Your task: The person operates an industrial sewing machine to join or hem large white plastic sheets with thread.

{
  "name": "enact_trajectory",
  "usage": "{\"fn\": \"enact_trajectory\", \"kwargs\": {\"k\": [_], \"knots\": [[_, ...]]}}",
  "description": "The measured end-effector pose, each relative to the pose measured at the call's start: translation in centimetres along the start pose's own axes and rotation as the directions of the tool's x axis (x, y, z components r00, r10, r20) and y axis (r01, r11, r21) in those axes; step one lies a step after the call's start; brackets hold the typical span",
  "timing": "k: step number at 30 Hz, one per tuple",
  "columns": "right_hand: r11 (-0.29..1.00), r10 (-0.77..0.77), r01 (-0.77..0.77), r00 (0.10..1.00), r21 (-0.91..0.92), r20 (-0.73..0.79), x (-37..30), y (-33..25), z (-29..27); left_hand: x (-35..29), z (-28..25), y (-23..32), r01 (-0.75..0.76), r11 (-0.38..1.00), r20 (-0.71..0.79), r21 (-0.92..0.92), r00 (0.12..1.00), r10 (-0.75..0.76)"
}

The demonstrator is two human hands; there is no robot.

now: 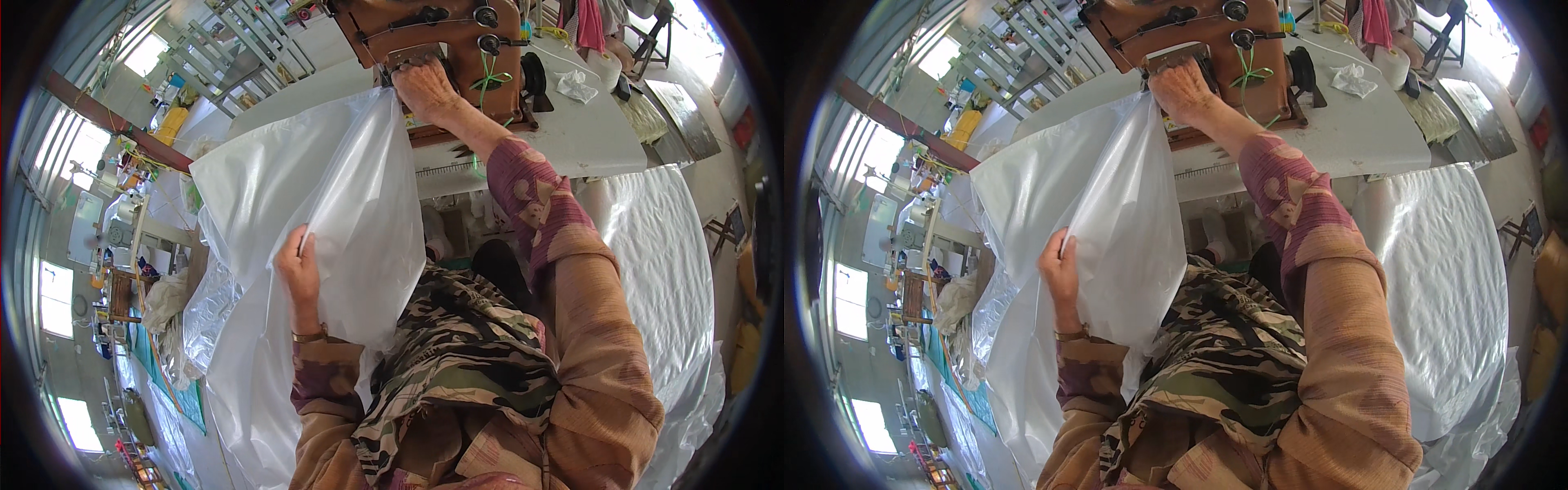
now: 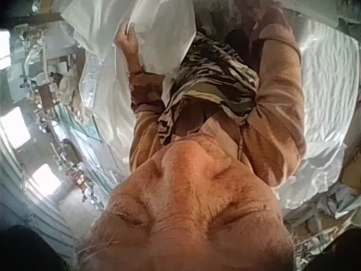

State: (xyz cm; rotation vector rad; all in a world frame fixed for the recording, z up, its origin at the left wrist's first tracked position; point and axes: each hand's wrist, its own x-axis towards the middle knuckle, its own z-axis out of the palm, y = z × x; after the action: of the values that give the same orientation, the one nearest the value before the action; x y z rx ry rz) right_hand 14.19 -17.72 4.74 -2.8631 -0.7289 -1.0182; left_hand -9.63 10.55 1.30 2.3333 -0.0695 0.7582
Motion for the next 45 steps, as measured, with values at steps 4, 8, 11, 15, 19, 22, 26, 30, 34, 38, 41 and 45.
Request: {"fn": "enact_trajectory", "kwargs": {"k": [4, 8, 11, 15, 19, 22, 26, 30, 34, 38, 41, 45], "knots": [[0.984, -0.154, 0.131, 0.967, -0.122, -0.206, 1.1, 1.6, 1.2, 2.4, -1.9, -1.0, -0.059, 0.997, 0.059, 0.052, 0.997, 0.056], [0.982, -0.126, 0.097, 0.975, -0.162, -0.181, 1.5, 1.6, 1.6, 2.8, -1.6, -1.7, -0.134, 0.987, 0.093, 0.088, 0.988, 0.126], [0.999, -0.024, 0.014, 0.966, -0.039, -0.256, 0.2, 0.8, 0.7, 1.8, -1.1, -2.5, -0.111, 0.989, 0.121, 0.095, 0.988, 0.099], [0.910, 0.258, -0.139, 0.928, 0.391, -0.271, -4.9, -2.8, -1.8, 1.1, -0.8, -3.2, -0.032, 0.997, 0.105, 0.075, 0.994, 0.025], [0.832, 0.322, -0.307, 0.945, 0.462, 0.048, -12.6, -6.1, -1.4, 1.0, -0.8, -2.7, 0.132, 0.991, 0.169, 0.003, 0.977, -0.131], [0.697, 0.360, -0.446, 0.895, 0.561, 0.264, -15.9, -9.3, -1.3, -0.5, -1.0, -3.0, 0.115, 0.993, 0.159, -0.011, 0.981, -0.112], [-0.047, 0.217, -0.608, 0.768, 0.793, 0.602, -19.4, -11.8, 0.8, -1.6, -2.0, -3.8, 0.229, 0.973, 0.285, 0.030, 0.931, -0.228], [-0.161, 0.228, -0.592, 0.756, 0.790, 0.613, -20.5, -11.1, -0.3, -1.7, -3.4, -6.1, 0.235, 0.964, 0.247, 0.122, 0.934, -0.258], [0.501, 0.338, -0.650, 0.755, 0.571, 0.562, -21.0, -7.4, -0.5, -0.6, -4.7, -8.0, 0.345, 0.934, 0.267, -0.092, 0.912, -0.310], [0.678, 0.461, -0.429, 0.881, 0.598, 0.109, -17.8, -8.5, -4.1, 0.1, -5.7, -8.7, 0.418, 0.847, 0.290, -0.327, 0.898, -0.331], [-0.013, 0.565, -0.206, 0.806, 0.979, 0.177, -13.0, -9.9, -4.9, 0.7, -6.5, -7.4, 0.413, 0.819, 0.313, -0.398, 0.900, -0.302], [-0.652, 0.321, -0.311, 0.713, 0.692, 0.623, -9.7, -13.3, -2.6, 1.6, -7.0, -5.3, 0.389, 0.828, 0.339, -0.404, 0.904, -0.260]]}}
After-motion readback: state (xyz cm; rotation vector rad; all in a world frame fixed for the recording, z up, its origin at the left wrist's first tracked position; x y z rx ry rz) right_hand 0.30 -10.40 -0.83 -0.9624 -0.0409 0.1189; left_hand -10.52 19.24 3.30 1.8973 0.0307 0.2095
